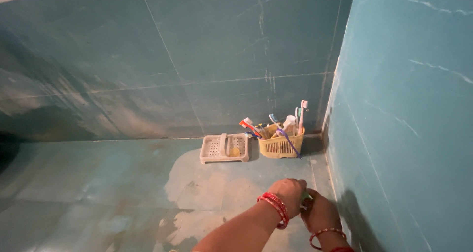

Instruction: The person takes a sachet of handwash from a yellow shopping bag, walks into a bathroom, and places the sachet and a pump bottle of handwash on a wall-mounted shelf. The person handles the sachet and bottle with both hands and positions them on the shelf.

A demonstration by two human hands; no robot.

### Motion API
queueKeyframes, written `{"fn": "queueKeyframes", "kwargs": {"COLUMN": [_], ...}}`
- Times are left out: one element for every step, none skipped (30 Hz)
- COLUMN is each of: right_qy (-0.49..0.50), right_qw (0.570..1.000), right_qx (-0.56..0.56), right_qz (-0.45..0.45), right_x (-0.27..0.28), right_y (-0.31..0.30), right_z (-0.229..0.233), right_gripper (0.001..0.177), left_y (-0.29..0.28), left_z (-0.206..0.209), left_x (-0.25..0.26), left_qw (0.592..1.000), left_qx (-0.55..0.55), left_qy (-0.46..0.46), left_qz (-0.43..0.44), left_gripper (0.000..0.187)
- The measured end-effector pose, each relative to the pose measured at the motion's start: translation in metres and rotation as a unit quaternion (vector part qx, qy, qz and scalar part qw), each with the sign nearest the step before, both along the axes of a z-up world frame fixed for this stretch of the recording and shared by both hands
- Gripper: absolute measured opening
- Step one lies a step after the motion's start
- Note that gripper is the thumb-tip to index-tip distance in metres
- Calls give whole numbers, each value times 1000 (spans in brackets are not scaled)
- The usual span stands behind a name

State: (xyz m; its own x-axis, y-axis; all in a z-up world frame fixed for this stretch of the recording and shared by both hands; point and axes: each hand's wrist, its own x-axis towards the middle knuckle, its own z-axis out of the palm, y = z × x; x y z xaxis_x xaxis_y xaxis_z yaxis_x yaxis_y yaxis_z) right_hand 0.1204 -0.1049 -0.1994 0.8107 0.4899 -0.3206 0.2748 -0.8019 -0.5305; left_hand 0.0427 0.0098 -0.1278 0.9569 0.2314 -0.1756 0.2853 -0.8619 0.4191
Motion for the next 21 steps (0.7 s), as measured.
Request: {"fn": "queueKeyframes", "kwargs": {"right_qy": [-8,-17,-26,-32,-37,-43,-37,-30,-23,-36,-49,-62,-65,-69,-73,-60,-48,-36,-30,-26,-22], "right_qw": [1000,999,998,999,999,999,999,999,998,997,995,993,993,993,993,994,995,995,995,994,993], "right_qx": [-15,-30,-45,-32,-19,-5,-21,-37,-52,-66,-79,-94,-91,-88,-85,-87,-90,-91,-98,-104,-111], "right_qz": [12,23,34,29,23,19,16,14,11,20,28,36,37,38,39,30,21,14,16,17,18], "right_x": [-2,-2,-3,-4,-6,-8,-8,-9,-11,-12,-14,-15,-17,-18,-19,-19,-19,-20,-21,-19,-18], "right_y": [1,1,2,1,0,0,1,1,3,4,5,6,6,6,5,5,6,6,7,9,9], "right_z": [0,1,2,5,8,12,16,21,26,30,34,38,41,43,45,46,46,47,46,47,46], "right_gripper": [38,34,29,29,29,29,29,30,31,32,32,33,32,31,31,28,26,25,22,20,19], "left_y": [1,1,2,2,1,0,0,1,2,2,3,3,3,3,3,3,1,0,-1,-4,-6], "left_z": [-3,-6,-9,-9,-9,-8,-5,-2,3,7,11,16,20,24,27,30,32,34,36,37,38], "left_x": [0,0,0,0,2,2,2,2,1,0,-1,-2,-3,-3,-4,-4,-4,-4,-4,-2,0], "left_qw": [1000,1000,1000,1000,1000,1000,1000,999,999,997,994,989,983,980,977,973,977,980,982,986,989], "left_qx": [8,9,11,12,17,23,29,23,17,10,-5,-20,-35,-44,-53,-62,-66,-71,-75,-81,-88], "left_qy": [-14,-6,1,7,5,3,0,11,23,34,51,68,86,94,103,113,94,76,57,49,41], "left_qz": [-10,-10,-9,-10,-7,-4,-1,20,41,61,95,128,161,171,180,190,181,172,163,138,113], "left_gripper": [38,38,38,38,40,42,45,44,43,44,43,44,45,50,55,60,65,74,84,82,82]}}
